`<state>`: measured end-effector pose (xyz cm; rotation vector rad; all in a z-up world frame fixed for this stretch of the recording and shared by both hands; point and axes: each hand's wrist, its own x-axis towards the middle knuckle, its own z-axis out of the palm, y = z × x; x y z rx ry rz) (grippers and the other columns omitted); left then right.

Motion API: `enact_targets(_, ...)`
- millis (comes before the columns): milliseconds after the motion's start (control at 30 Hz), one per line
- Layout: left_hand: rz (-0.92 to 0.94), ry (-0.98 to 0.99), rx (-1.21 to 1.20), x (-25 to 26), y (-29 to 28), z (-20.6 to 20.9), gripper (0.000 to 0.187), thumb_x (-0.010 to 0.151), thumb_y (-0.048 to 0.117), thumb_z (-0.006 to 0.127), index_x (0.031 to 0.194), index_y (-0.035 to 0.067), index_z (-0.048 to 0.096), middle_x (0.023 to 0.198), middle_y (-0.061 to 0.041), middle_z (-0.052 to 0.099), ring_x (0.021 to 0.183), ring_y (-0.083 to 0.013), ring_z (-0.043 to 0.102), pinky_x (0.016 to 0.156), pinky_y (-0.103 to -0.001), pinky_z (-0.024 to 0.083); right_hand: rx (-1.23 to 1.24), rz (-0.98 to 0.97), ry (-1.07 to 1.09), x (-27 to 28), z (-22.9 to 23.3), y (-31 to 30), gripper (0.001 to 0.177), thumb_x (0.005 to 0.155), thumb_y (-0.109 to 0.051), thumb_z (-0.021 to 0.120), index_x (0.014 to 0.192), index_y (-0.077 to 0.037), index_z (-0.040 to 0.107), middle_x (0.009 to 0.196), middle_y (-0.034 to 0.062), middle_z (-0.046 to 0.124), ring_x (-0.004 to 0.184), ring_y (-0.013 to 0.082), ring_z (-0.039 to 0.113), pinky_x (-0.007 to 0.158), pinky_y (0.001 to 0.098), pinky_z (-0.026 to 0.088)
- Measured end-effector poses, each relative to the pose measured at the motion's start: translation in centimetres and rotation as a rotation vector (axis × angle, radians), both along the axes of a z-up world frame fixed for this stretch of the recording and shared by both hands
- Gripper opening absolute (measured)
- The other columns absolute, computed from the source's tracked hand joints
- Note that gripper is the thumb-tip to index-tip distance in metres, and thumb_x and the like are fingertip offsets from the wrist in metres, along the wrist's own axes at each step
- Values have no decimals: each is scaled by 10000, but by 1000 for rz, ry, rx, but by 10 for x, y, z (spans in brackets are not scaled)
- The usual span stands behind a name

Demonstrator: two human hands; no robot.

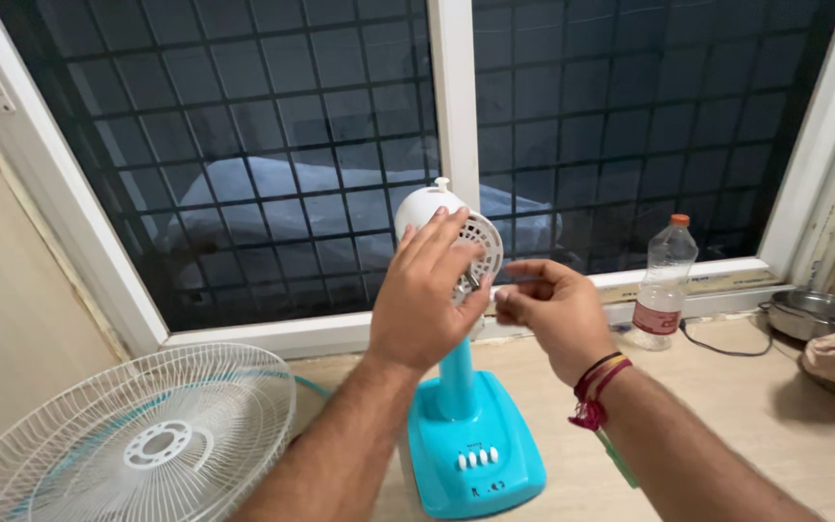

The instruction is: The person disassembles a small electric fan by removing the rear motor housing, detaching the fan blade, and unscrewing the front grille. The person then reassembles the fan by reversing the steps, securing the blade and housing back onto the motor shaft.

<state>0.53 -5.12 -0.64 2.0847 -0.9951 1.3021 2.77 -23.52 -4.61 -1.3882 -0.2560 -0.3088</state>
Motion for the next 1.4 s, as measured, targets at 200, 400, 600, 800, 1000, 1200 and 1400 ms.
enact_targets(200, 211, 52, -30, 11, -17, 12, 883, 690, 207, 722, 1480, -49, 422, 1531, -260, 440, 1450, -454, 361, 1139, -619, 283, 9, 5, 11, 5, 1, 26, 322, 901, -61, 713, 1201, 56, 718, 909, 78, 767, 775, 120, 713, 707, 302, 617)
enact_targets(400, 237, 61, 24, 14, -14, 16, 730, 729, 183, 681, 1424, 23, 526, 1447, -230, 528, 1397, -452, 444, 1164, -541, 364, -39, -81, -56, 11, 7, 28, 359, 890, -53, 751, 1231, 54, 723, 891, 68, 782, 757, 111, 710, 689, 281, 608)
enact_targets(600, 251, 30, 53, 10, -13, 14, 676, 736, 179, 664, 1393, 55, 564, 1423, -218, 539, 1375, -451, 452, 1130, -563, 369, -223, -272, -176, 8, -12, 27, 420, 845, 18, 729, 1260, -5, 670, 839, 135, 769, 687, 145, 722, 635, 297, 604)
enact_targets(800, 383, 13, 108, 8, -17, 12, 704, 689, 182, 644, 1375, 59, 548, 1520, -230, 420, 1492, -440, 257, 1111, -764, 151, -291, -313, -146, 11, -30, 37, 483, 835, 24, 692, 1306, -64, 636, 764, 88, 770, 661, 120, 725, 637, 294, 593)
enact_targets(1000, 341, -3, 82, 10, -19, 10, 737, 801, 159, 589, 1508, 21, 434, 1578, -211, 380, 1527, -394, 235, 1148, -801, 95, -334, -431, -288, 22, -27, 42, 524, 853, 25, 693, 1351, -135, 673, 757, 85, 751, 685, 122, 680, 707, 290, 573)
enact_targets(1200, 284, 138, 142, 1, -6, 13, 726, 742, 143, 595, 1457, 93, 481, 1438, -162, 463, 1426, -356, 361, 1122, -838, 100, -534, -376, -310, 14, -14, 33, 829, 771, 69, 675, 1519, -243, 501, 716, 106, 718, 631, 201, 689, 701, 316, 564)
enact_targets(1400, 309, -70, 129, -4, -1, 11, 687, 766, 142, 586, 1450, 151, 509, 1509, -167, 421, 1486, -347, 303, 1142, -837, 59, -594, -295, -341, 7, 2, 33, 809, 783, 57, 681, 1509, -246, 493, 732, 97, 722, 642, 203, 716, 693, 340, 588)
